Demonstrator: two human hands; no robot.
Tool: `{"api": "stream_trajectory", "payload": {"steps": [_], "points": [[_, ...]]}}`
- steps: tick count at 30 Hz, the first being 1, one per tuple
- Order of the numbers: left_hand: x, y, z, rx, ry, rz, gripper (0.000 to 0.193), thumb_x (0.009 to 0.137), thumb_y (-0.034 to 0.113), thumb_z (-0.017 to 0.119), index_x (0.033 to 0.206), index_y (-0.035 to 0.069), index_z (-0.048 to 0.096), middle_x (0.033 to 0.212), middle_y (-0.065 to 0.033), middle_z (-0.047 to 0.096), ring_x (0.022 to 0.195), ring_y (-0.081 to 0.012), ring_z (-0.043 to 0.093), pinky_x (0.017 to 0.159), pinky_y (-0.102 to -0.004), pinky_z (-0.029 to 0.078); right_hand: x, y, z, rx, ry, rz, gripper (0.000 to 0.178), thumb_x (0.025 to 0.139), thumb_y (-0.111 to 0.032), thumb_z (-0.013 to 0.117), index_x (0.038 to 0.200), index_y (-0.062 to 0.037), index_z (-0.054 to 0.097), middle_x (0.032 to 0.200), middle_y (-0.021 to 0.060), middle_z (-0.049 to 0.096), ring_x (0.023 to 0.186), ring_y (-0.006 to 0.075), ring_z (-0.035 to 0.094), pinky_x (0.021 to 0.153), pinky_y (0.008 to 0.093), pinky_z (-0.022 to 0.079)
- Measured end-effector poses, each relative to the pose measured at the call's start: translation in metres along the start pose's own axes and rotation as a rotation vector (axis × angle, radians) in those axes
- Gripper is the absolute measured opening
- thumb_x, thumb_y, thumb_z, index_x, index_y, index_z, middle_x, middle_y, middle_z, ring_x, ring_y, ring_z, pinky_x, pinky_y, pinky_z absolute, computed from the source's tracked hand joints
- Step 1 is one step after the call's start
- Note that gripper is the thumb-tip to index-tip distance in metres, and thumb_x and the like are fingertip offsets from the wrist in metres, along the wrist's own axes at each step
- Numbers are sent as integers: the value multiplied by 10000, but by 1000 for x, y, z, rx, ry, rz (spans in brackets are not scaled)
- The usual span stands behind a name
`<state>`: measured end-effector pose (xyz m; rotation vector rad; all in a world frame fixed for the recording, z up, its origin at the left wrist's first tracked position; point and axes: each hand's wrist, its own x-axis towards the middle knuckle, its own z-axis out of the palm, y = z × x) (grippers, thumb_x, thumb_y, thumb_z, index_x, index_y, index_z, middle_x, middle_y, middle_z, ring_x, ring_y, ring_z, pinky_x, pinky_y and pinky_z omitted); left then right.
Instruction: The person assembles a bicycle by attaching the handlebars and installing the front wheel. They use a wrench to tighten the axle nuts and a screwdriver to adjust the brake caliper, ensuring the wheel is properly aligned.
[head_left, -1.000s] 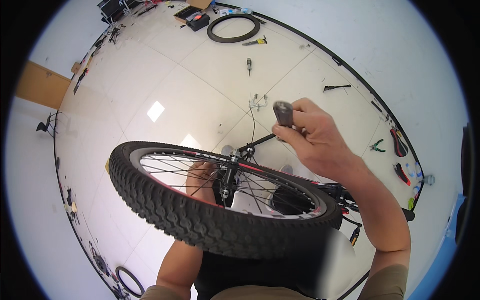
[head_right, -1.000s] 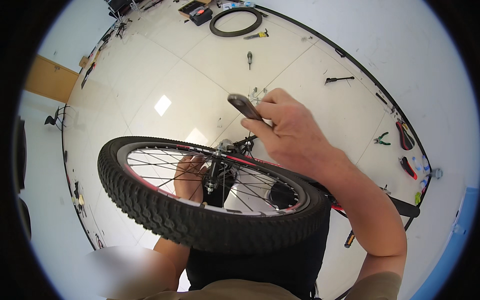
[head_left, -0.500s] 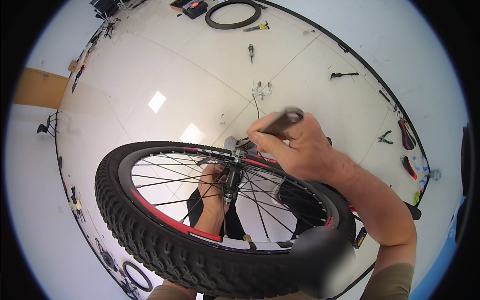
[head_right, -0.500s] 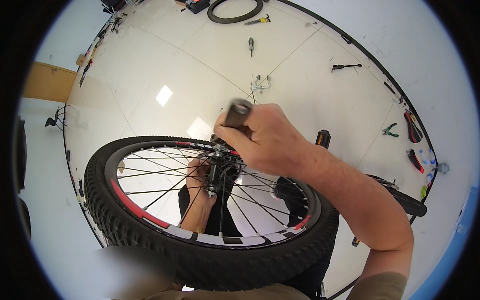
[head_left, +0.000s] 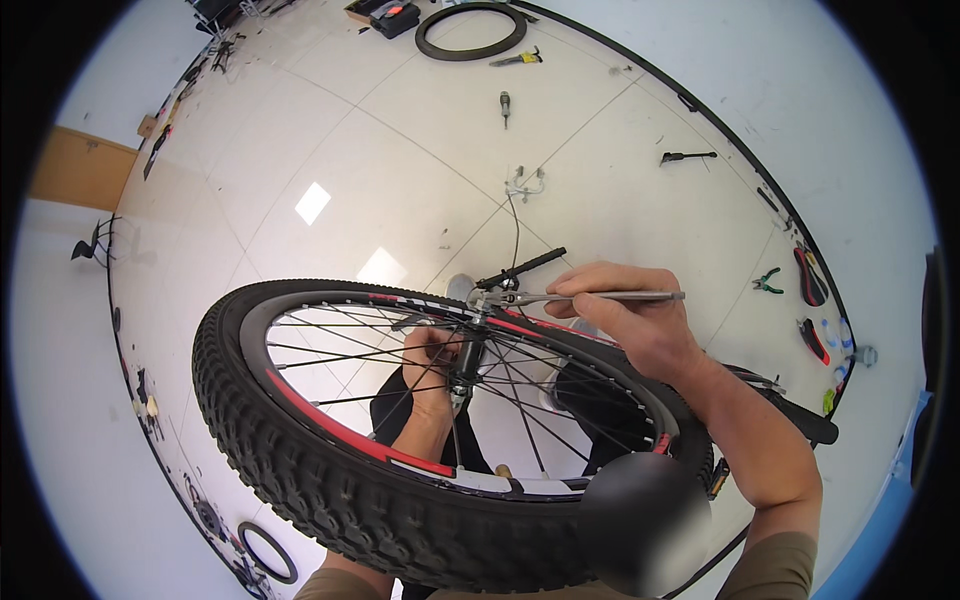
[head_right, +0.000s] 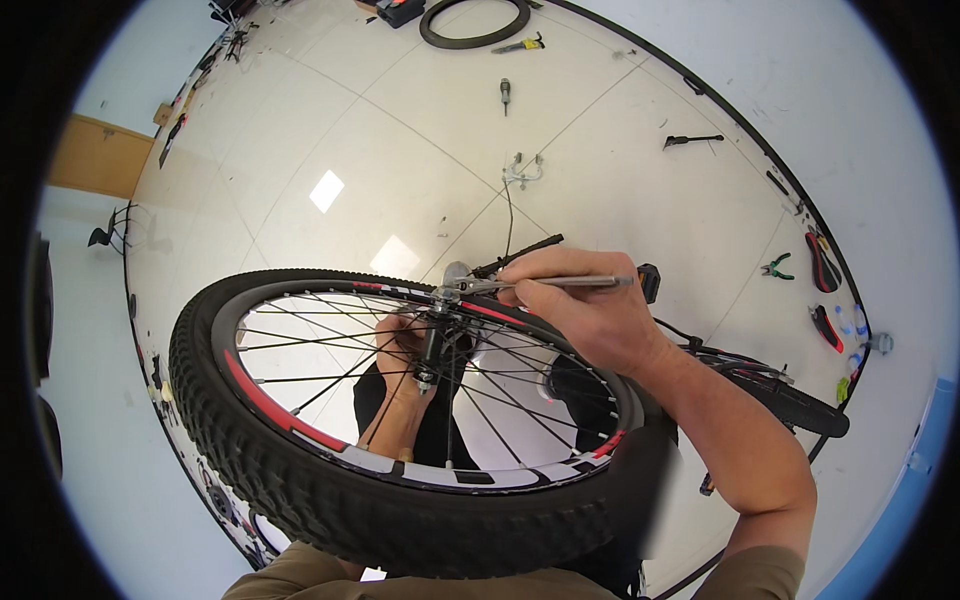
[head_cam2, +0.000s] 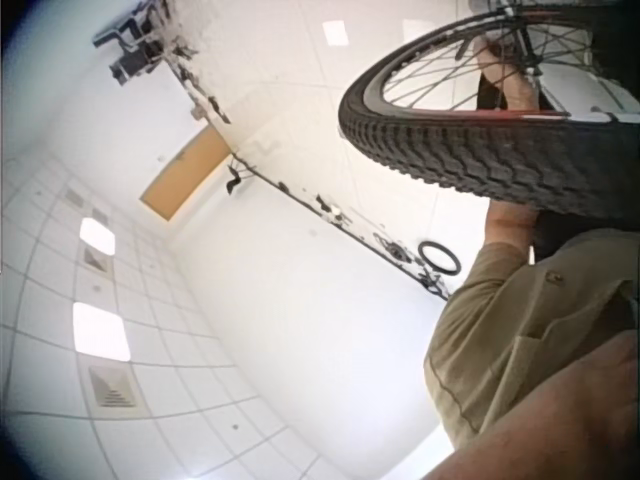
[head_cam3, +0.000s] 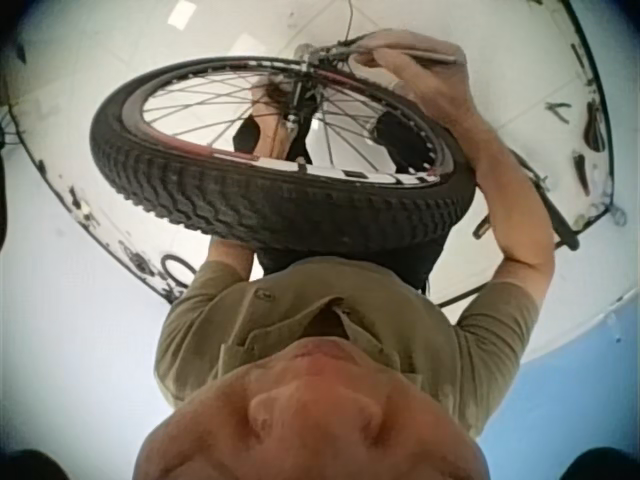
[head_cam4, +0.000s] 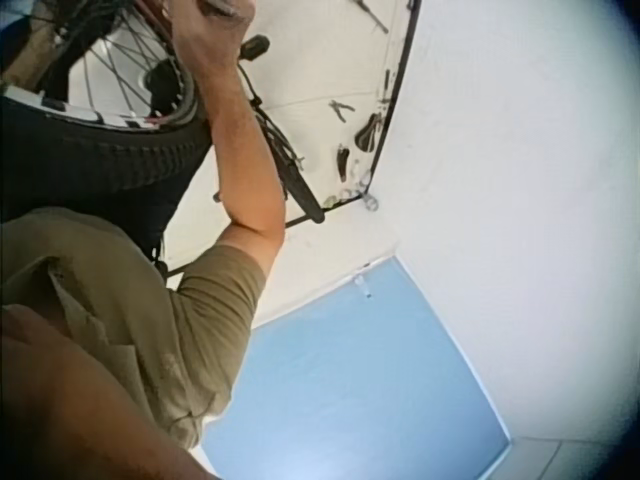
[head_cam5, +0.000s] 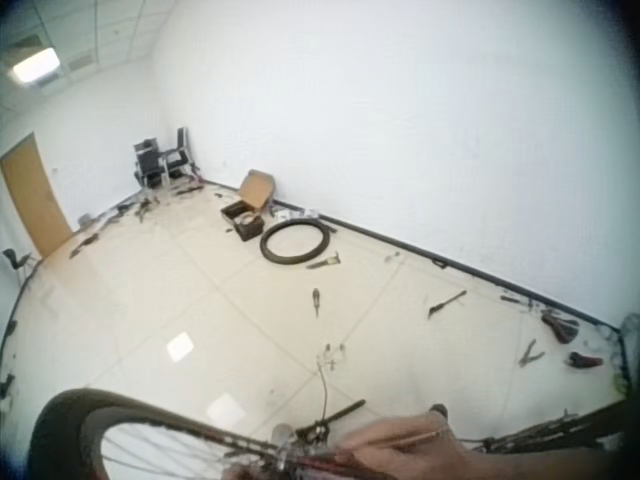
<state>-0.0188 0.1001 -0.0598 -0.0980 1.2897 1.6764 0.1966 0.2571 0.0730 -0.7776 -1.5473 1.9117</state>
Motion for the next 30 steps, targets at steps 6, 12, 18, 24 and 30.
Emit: {"api": "stream_trajectory", "payload": {"steps": [6, 12, 18, 24, 30], "points": [[-3, 2, 3, 33, -13, 16, 395, 976, 341, 456, 793, 24, 604, 754, -126, 679, 663, -180, 631, 641, -279, 518, -6, 8, -4, 23, -59, 74, 232, 908, 42, 577, 1104, 51, 701, 1056, 142, 721, 1005, 188, 697, 891, 293, 545], [6, -4, -5, 25, 10, 46, 380, 980, 303, 440, 772, 27, 598, 740, -106, 664, 662, -162, 607, 645, -265, 494, -10, 28, -12, 265, -93, 62, 340, 867, 26, 489, 1151, 104, 658, 1207, 252, 645, 1093, 325, 674, 1001, 439, 528], [3, -1, -2, 32, -1, 36, 377, 969, 296, 447, 731, 34, 575, 723, -113, 653, 637, -180, 595, 619, -288, 493, -8, 38, -22, 784, -49, 400, 542, 900, -203, 446, 1290, 167, 517, 1253, 283, 613, 1189, 369, 609, 1095, 499, 439], [1, 2, 2, -28, 17, 11, 381, 955, 343, 467, 748, 42, 574, 727, -123, 658, 633, -203, 610, 606, -304, 506, -2, 51, -24, 895, -86, 425, 509, 926, -196, 431, 1295, 144, 514, 1303, 294, 572, 1254, 367, 551, 1124, 484, 402], [2, 0, 0, 64, 30, 25, 411, 950, 366, 464, 778, 21, 606, 724, -111, 661, 622, -174, 608, 592, -284, 501, -5, 73, -34, 921, -192, 346, 490, 919, -180, 447, 1294, 126, 527, 1293, 276, 586, 1258, 383, 547, 1128, 502, 394]]}}
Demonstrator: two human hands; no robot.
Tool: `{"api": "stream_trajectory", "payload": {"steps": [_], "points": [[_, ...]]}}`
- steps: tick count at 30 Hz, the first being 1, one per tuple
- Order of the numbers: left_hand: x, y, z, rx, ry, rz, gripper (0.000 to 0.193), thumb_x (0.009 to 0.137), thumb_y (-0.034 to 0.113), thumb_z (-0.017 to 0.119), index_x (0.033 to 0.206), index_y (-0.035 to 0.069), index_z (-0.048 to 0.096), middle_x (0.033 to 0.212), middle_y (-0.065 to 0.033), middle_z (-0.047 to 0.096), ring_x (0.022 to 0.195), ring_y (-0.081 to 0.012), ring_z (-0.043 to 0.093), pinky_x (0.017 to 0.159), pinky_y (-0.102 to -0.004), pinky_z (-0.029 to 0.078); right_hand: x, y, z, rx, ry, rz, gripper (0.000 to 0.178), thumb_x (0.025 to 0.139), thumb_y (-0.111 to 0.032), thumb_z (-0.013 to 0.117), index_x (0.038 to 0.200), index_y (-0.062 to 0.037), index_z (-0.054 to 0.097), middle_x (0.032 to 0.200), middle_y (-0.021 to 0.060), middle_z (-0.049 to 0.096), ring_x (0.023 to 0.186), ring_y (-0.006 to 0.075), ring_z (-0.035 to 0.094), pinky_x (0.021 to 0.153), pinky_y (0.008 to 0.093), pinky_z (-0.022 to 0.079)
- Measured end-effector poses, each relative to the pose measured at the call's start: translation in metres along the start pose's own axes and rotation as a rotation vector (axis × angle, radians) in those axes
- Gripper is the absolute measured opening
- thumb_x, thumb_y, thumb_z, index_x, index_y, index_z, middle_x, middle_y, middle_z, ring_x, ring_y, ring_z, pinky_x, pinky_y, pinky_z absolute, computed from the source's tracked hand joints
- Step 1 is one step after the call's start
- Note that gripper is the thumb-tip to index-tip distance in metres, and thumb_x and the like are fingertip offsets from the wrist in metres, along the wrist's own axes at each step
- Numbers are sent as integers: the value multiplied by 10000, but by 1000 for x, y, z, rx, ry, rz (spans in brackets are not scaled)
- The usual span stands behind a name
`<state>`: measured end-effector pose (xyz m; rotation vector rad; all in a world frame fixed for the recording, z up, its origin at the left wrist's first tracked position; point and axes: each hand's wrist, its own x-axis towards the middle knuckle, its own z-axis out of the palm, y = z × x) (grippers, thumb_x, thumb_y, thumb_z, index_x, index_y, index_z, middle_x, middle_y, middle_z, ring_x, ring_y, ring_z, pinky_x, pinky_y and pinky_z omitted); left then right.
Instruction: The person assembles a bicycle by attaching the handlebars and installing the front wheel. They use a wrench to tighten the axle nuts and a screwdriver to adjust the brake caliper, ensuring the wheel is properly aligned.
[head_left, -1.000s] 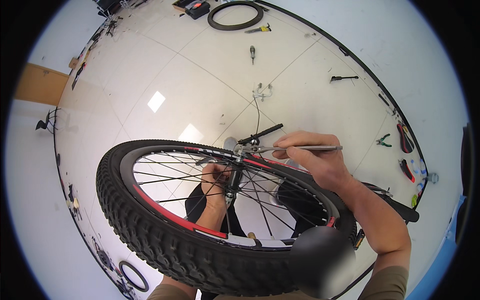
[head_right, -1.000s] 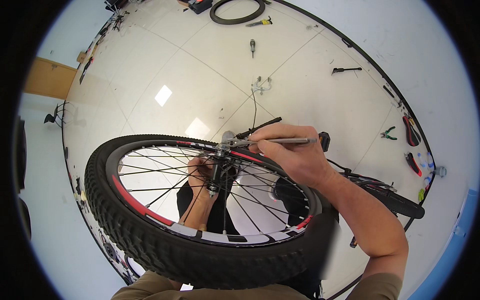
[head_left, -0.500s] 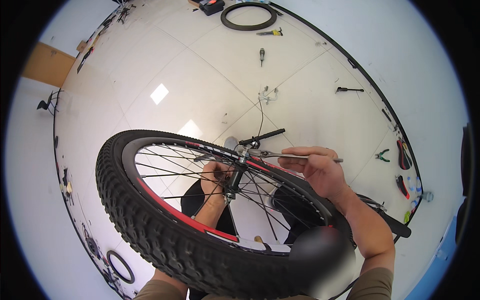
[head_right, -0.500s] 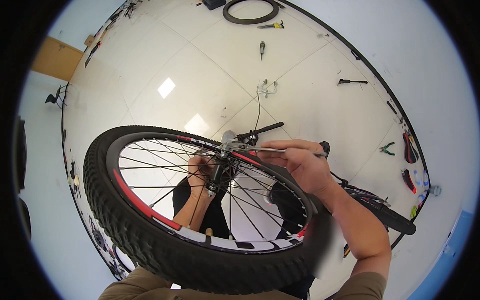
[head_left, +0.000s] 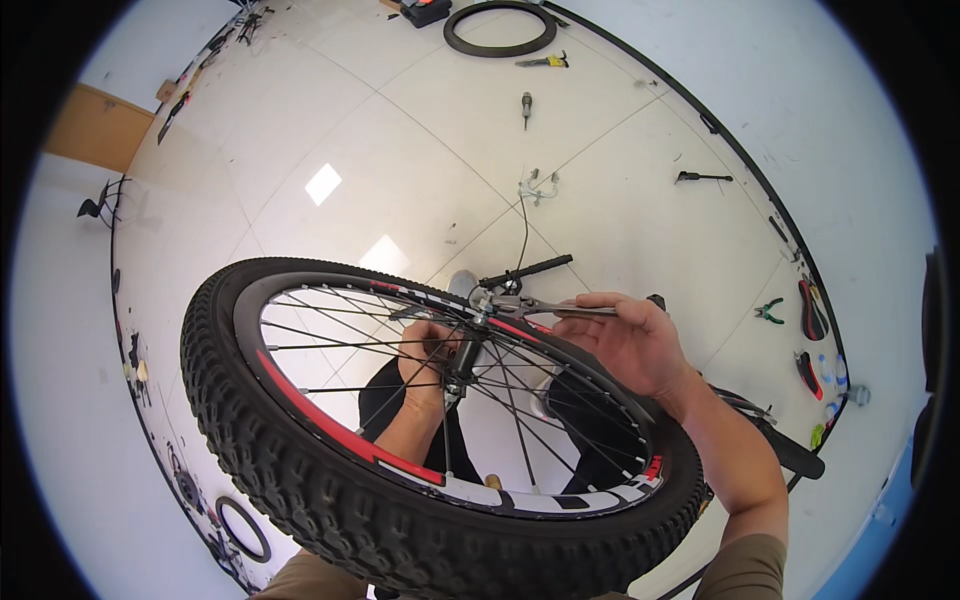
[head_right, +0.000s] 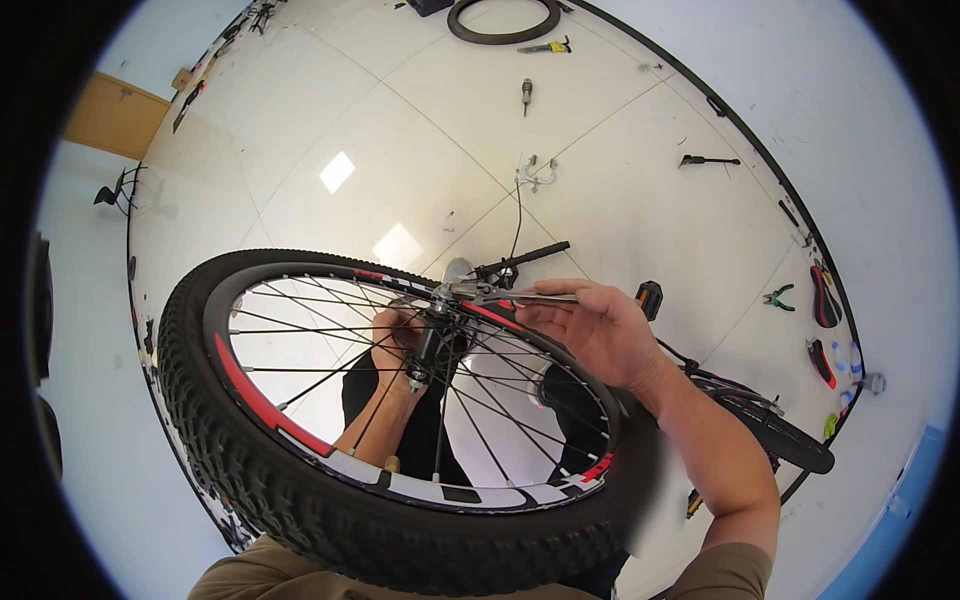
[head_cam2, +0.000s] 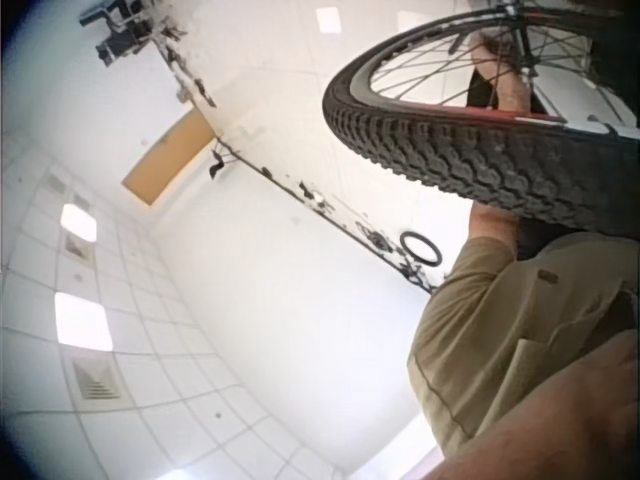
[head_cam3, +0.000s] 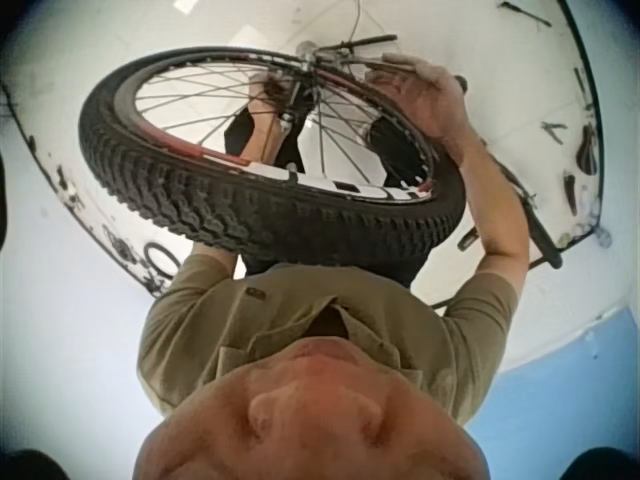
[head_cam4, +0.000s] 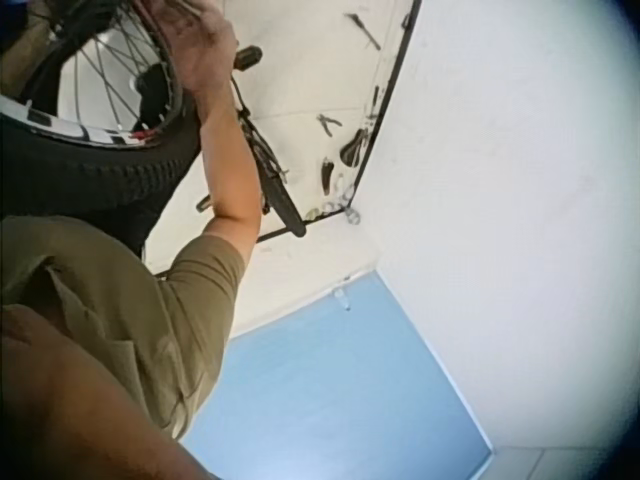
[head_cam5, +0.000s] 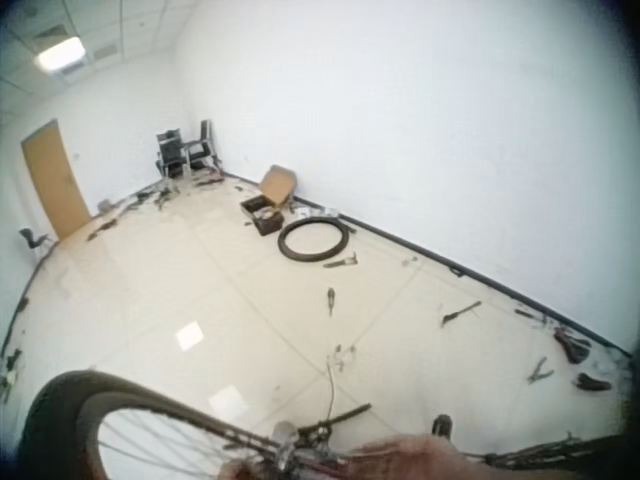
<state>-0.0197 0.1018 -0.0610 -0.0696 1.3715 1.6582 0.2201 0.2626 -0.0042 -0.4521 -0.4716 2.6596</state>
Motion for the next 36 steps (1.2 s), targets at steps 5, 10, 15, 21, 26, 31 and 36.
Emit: {"api": "stream_trajectory", "payload": {"steps": [5, 10, 15, 21, 26, 31, 36], "points": [[0, 0, 0, -21, 51, -10, 405, 942, 352, 467, 769, 13, 604, 719, -110, 658, 590, -170, 594, 558, -276, 493, -11, -16, 48, -552, 66, -134, 338, 921, -70, 474, 1174, 89, 632, 1198, 235, 640, 1094, 305, 643, 1009, 430, 497], [-5, 4, 9, -66, 3, -30, 385, 938, 328, 473, 745, 18, 596, 701, -114, 655, 569, -171, 592, 530, -273, 494, -9, -23, 87, -1142, 29, -249, 221, 948, -13, 549, 1128, 43, 665, 967, 126, 716, 888, 153, 667, 808, 282, 519], [-1, 0, 6, -88, -23, -5, 384, 946, 304, 466, 734, 12, 598, 690, -119, 654, 566, -172, 597, 526, -269, 491, 17, -25, 115, -1445, -117, -374, 146, 941, -64, 605, 1050, 22, 652, 819, 162, 670, 707, 250, 643, 651, 336, 493], [3, -5, 6, -87, -23, -23, 384, 946, 285, 440, 712, 18, 586, 701, -122, 660, 584, -168, 600, 554, -262, 488, 42, -34, 154, -1635, -176, -255, 149, 921, -100, 619, 985, 33, 642, 787, 201, 650, 675, 351, 629, 638, 408, 484], [2, -3, 3, -76, 4, -34, 371, 939, 259, 437, 688, 16, 561, 701, -141, 655, 598, -185, 601, 572, -276, 494, 107, -28, 170, -1492, -286, -120, 233, 917, -113, 589, 1033, 86, 621, 760, 141, 662, 580, 172, 634, 567, 321, 485], [3, -6, -2, -28, -8, -44, 394, 940, 237, 430, 647, -1, 542, 687, -155, 645, 598, -193, 594, 571, -282, 484, 184, -4, 142, -1519, -142, 151, 402, 861, -173, 647, 1183, 67, 640, 962, 191, 721, 807, 213, 676, 780, 330, 517], [2, -6, 3, 99, 2, 89, 385, 921, 235, 447, 621, 4, 513, 670, -158, 629, 592, -213, 579, 567, -311, 465, 204, 24, 64, -1498, 36, 268, 346, 835, -171, 643, 1114, 29, 686, 863, 135, 705, 717, 192, 664, 645, 318, 541]]}}
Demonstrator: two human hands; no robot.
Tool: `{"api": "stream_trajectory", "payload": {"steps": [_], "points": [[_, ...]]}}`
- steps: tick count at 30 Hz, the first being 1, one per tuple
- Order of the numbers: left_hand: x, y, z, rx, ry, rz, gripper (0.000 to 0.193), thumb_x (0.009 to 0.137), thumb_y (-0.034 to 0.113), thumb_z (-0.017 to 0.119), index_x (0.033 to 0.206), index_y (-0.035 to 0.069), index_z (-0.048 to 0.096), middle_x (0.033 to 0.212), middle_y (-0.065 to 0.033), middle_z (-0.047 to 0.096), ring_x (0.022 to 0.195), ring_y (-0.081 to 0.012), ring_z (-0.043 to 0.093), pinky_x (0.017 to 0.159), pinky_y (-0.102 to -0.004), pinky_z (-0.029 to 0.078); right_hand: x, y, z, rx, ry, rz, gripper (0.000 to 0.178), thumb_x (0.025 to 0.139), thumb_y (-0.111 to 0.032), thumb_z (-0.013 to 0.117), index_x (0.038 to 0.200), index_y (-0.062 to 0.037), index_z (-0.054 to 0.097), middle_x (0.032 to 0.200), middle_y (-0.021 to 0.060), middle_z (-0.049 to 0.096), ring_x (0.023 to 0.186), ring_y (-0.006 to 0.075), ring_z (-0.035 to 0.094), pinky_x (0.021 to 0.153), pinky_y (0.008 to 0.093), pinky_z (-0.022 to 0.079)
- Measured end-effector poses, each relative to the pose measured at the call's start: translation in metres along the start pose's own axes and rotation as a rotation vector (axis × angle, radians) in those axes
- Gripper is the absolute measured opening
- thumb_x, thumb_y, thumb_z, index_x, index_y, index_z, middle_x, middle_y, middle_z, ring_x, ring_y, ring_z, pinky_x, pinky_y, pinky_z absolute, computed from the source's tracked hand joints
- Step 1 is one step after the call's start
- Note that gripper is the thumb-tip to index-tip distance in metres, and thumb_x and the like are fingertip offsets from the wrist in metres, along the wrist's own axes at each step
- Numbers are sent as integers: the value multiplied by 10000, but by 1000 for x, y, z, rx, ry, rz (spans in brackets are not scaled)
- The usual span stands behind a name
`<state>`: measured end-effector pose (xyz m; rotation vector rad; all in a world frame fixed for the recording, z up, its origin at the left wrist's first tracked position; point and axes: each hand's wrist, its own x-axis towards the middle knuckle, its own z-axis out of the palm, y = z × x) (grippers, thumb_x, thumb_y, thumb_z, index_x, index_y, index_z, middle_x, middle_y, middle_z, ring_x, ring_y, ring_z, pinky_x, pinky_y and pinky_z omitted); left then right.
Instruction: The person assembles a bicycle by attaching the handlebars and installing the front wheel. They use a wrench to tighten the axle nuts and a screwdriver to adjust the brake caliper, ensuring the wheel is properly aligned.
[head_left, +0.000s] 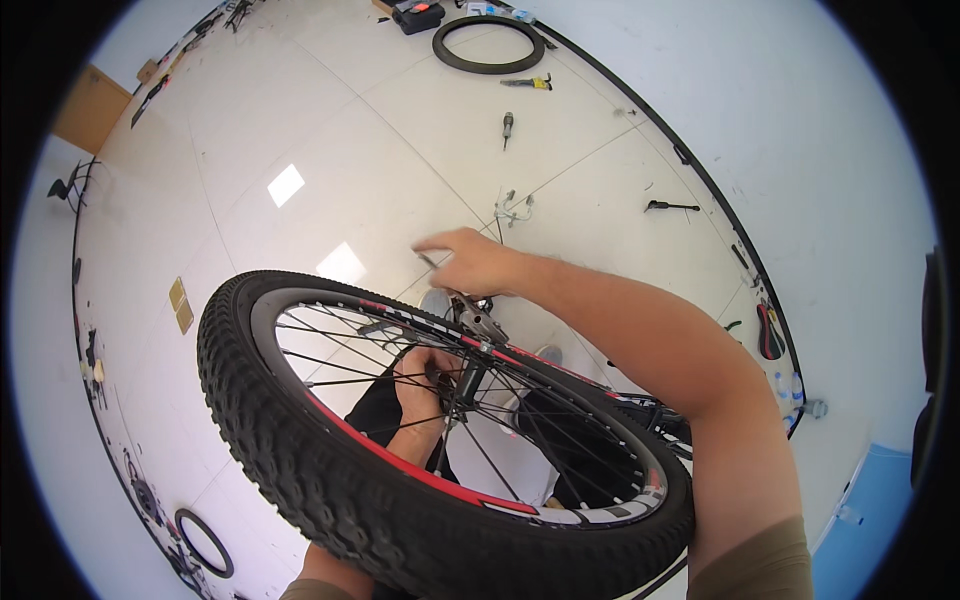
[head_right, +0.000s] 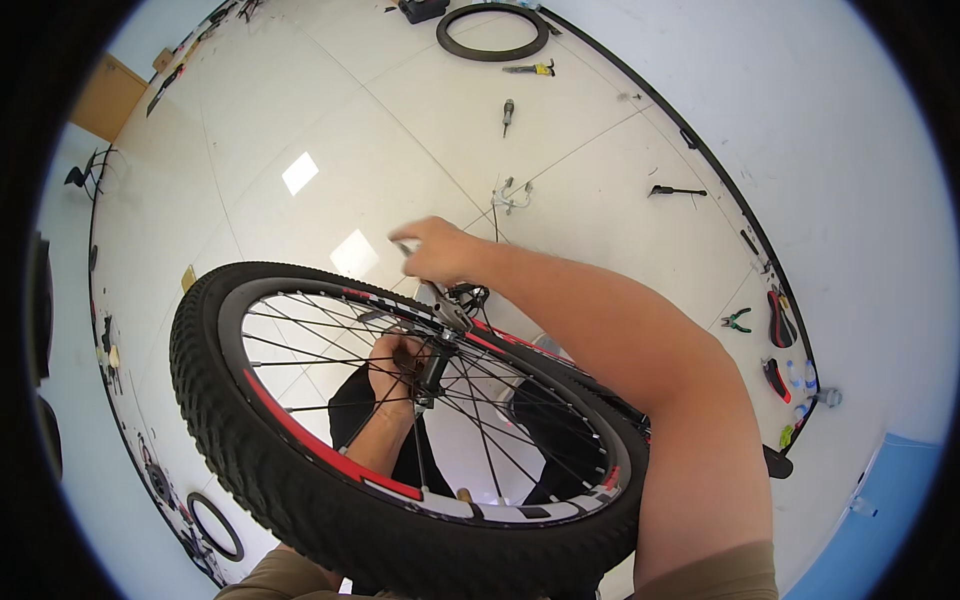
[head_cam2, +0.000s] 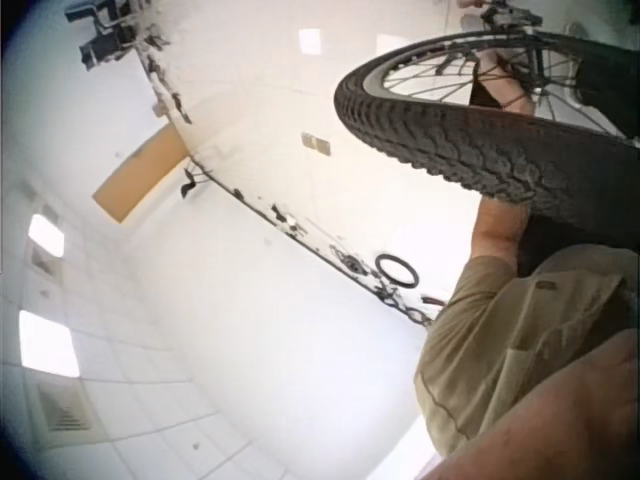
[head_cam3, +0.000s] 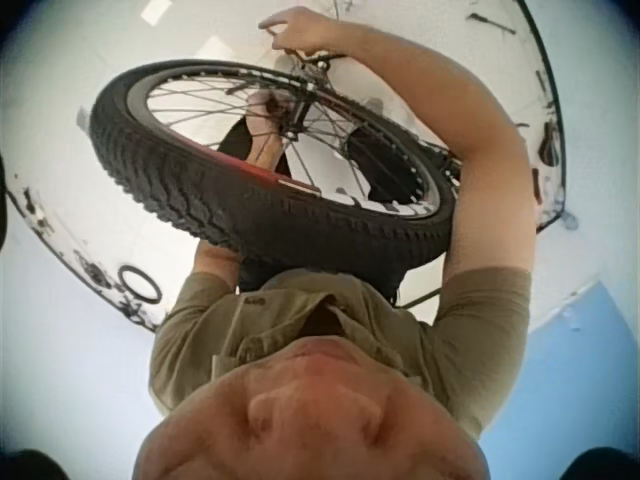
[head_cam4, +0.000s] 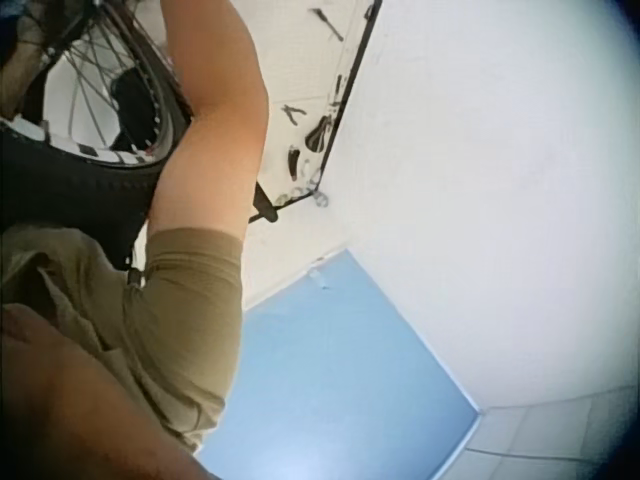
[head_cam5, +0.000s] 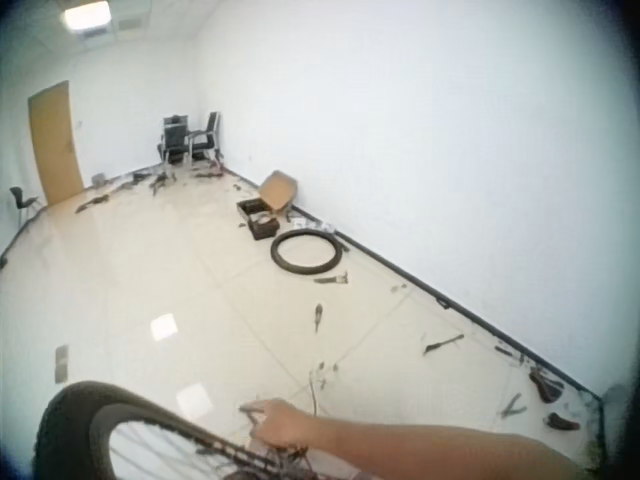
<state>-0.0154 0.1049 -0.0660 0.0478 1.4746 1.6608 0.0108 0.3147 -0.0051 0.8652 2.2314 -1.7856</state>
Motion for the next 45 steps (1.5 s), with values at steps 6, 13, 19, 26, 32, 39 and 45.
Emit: {"api": "stream_trajectory", "payload": {"steps": [6, 13, 19, 26, 32, 39, 45], "points": [[-10, 15, 11, 8, -13, 2, 410, 934, 259, 438, 621, 1, 493, 620, -154, 587, 582, -226, 557, 564, -322, 454, -45, 66, -17, -2, -123, 445, 339, 847, -310, 604, 964, -21, 738, 773, 88, 655, 640, 172, 598, 538, 375, 555], [-6, 12, 9, -18, 36, -49, 392, 916, 234, 440, 605, 8, 517, 646, -146, 615, 584, -205, 561, 571, -309, 453, -138, 71, -31, -149, -190, 331, 503, 895, -480, 618, 1074, -19, 716, 807, 112, 679, 769, 236, 637, 755, 377, 554], [-1, 6, 5, -26, -5, -9, 395, 922, 230, 440, 610, 1, 514, 661, -150, 627, 595, -204, 574, 572, -306, 462, -204, 6, -48, -462, -220, 263, 412, 929, -351, 590, 1123, -1, 687, 839, 168, 696, 790, 279, 658, 775, 413, 498], [3, 0, -6, -30, 25, -24, 375, 929, 205, 431, 635, -8, 524, 696, -162, 651, 608, -205, 596, 577, -303, 483, -206, -107, -44, -228, 253, -168, 180, 885, -104, 570, 895, 61, 642, 709, 246, 620, 644, 418, 599, 640, 466, 481], [4, -1, -7, 2, 6, -92, 411, 921, 259, 429, 646, -20, 553, 714, -170, 661, 612, -213, 602, 592, -304, 492, -79, -102, -35, -215, 122, -436, 277, 855, -215, 671, 972, 36, 683, 707, 144, 639, 578, 194, 563, 573, 355, 465], [-4, 7, 5, -39, -34, -2, 407, 947, 239, 415, 649, -17, 523, 664, -149, 607, 659, -230, 605, 629, -329, 491, 17, -16, -16, 280, 64, 188, 276, 850, -179, 705, 992, 54, 662, 764, 111, 636, 634, 193, 619, 551, 380, 556], [-9, 12, 1, 40, -62, 91, 399, 978, 198, 387, 653, -9, 491, 650, -137, 591, 658, -216, 599, 614, -314, 479, -19, 76, -1, 503, 150, 634, 149, 814, -115, 668, 742, -33, 567, 691, 59, 578, 601, 164, 576, 548, 387, 543]]}}
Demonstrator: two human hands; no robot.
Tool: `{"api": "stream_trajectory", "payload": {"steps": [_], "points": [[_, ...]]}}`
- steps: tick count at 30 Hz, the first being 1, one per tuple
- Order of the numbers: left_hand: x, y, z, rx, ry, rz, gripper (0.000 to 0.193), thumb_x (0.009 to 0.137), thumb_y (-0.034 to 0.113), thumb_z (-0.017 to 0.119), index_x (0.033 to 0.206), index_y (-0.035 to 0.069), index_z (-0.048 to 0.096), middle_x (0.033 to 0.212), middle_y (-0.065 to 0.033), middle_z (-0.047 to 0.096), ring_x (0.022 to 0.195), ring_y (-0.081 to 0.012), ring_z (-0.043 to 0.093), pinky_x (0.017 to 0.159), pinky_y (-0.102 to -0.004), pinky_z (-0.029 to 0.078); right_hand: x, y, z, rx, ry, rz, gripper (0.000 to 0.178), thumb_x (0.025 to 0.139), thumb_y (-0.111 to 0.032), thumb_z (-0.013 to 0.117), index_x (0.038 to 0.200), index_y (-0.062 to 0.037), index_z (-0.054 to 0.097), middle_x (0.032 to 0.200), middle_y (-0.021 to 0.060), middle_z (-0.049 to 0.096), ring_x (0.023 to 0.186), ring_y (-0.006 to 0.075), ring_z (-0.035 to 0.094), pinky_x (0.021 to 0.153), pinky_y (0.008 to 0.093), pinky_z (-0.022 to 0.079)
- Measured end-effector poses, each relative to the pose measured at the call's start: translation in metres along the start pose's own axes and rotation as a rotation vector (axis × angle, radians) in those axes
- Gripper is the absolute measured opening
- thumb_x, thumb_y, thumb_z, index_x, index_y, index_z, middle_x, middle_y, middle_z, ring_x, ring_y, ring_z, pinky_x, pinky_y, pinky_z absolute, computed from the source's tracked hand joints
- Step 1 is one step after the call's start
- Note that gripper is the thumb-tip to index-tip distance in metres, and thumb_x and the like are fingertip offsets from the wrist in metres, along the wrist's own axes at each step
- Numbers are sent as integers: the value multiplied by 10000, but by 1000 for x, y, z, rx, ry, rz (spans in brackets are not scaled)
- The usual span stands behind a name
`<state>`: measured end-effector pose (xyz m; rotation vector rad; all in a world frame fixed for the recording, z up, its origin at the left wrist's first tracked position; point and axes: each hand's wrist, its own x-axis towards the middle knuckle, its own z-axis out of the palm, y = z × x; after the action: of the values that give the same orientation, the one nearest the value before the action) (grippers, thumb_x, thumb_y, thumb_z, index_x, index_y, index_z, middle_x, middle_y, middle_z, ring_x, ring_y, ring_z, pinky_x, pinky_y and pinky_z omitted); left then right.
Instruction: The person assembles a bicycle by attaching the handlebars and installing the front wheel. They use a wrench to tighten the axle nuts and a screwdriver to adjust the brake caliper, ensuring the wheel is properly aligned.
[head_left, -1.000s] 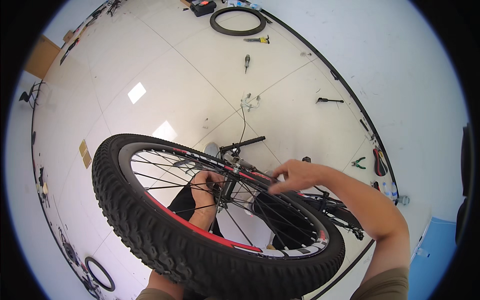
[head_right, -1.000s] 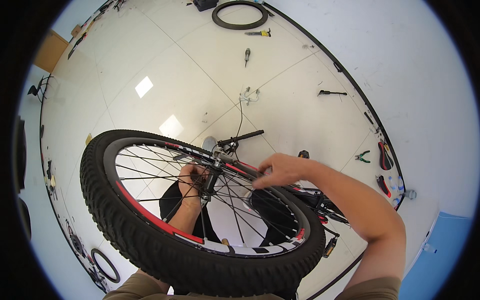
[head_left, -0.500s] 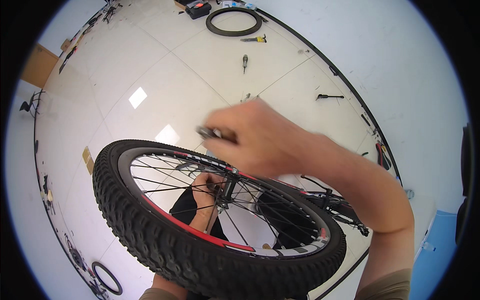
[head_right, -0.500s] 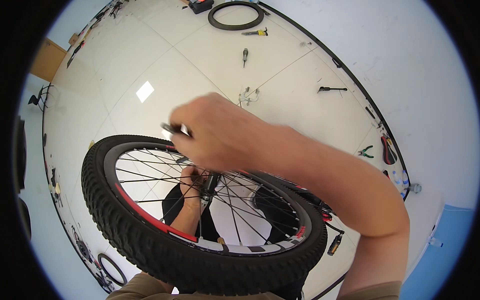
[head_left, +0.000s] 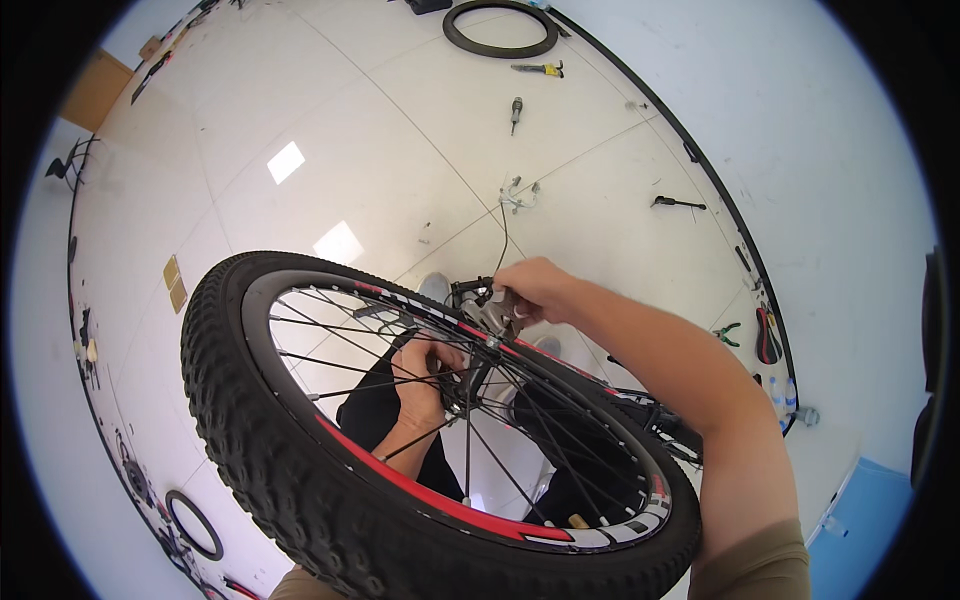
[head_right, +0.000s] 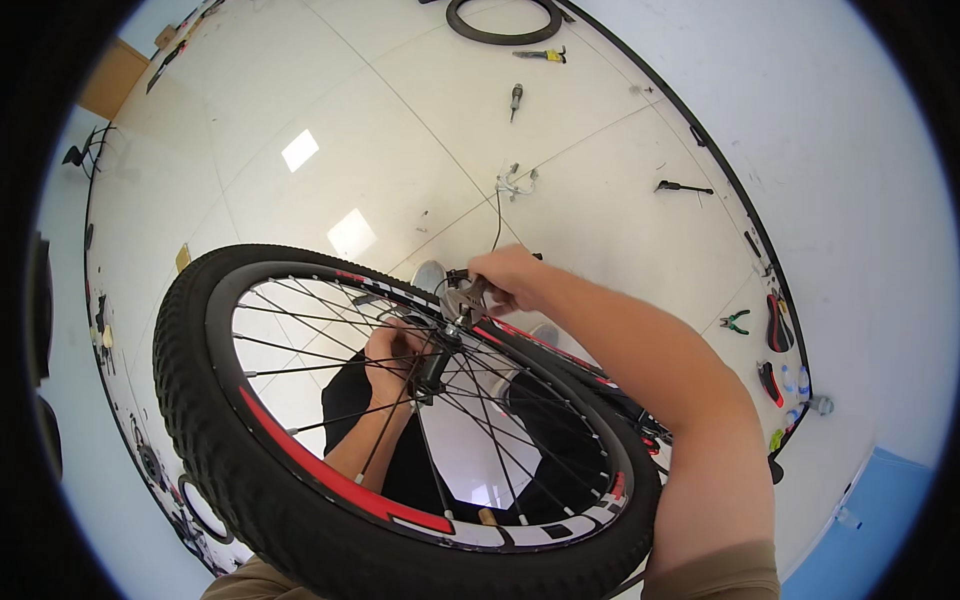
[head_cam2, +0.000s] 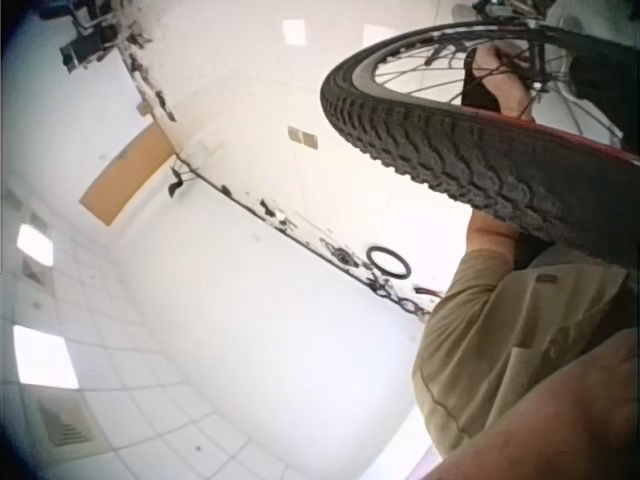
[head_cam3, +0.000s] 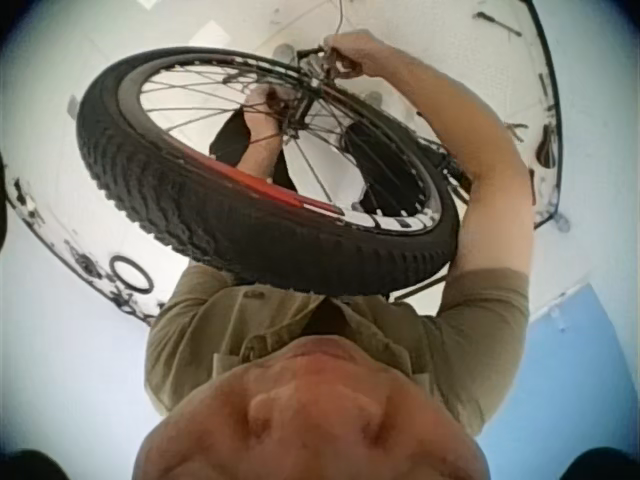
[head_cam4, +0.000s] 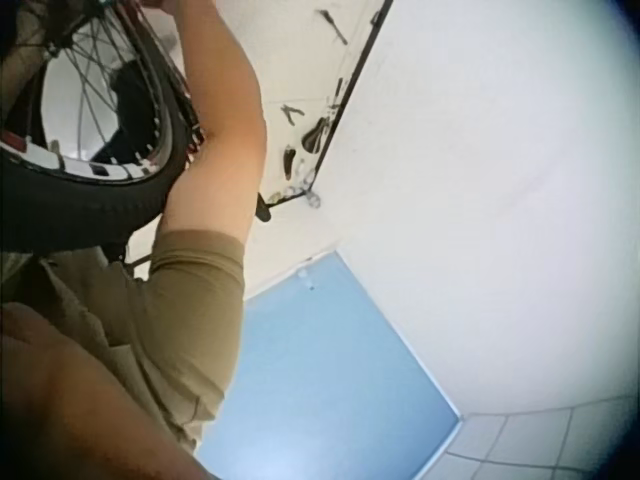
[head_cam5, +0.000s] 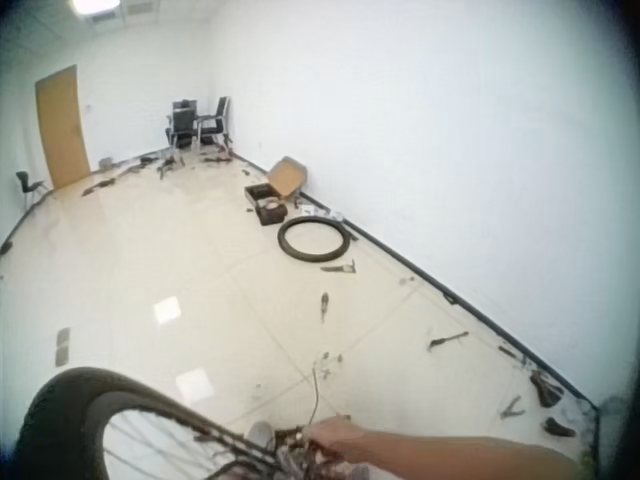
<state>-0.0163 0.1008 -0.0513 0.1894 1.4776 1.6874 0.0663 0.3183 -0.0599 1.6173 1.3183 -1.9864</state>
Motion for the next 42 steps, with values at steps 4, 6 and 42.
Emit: {"api": "stream_trajectory", "payload": {"steps": [4, 6, 42], "points": [[4, -1, 8, -95, 11, -53, 377, 955, 208, 404, 647, 7, 484, 648, -136, 589, 628, -214, 575, 595, -316, 469, -18, 38, -25, 6, 127, -232, 113, 840, -111, 616, 816, -7, 655, 776, 77, 632, 662, 157, 588, 626, 353, 548], [3, 4, 13, -117, 78, -138, 374, 946, 225, 408, 646, 15, 483, 645, -140, 586, 607, -215, 560, 581, -316, 459, -16, 47, -32, -168, 98, -467, 244, 880, -140, 565, 944, 47, 708, 855, 97, 672, 753, 154, 606, 717, 305, 520], [9, -9, 5, 14, 92, 62, 404, 1006, 232, 383, 667, 32, 473, 580, -75, 529, 560, -149, 504, 544, -285, 399, -104, 115, -48, -326, -138, -549, 283, 1043, -212, 490, 1063, 19, 654, 870, 89, 654, 833, 162, 564, 804, 314, 477]]}}
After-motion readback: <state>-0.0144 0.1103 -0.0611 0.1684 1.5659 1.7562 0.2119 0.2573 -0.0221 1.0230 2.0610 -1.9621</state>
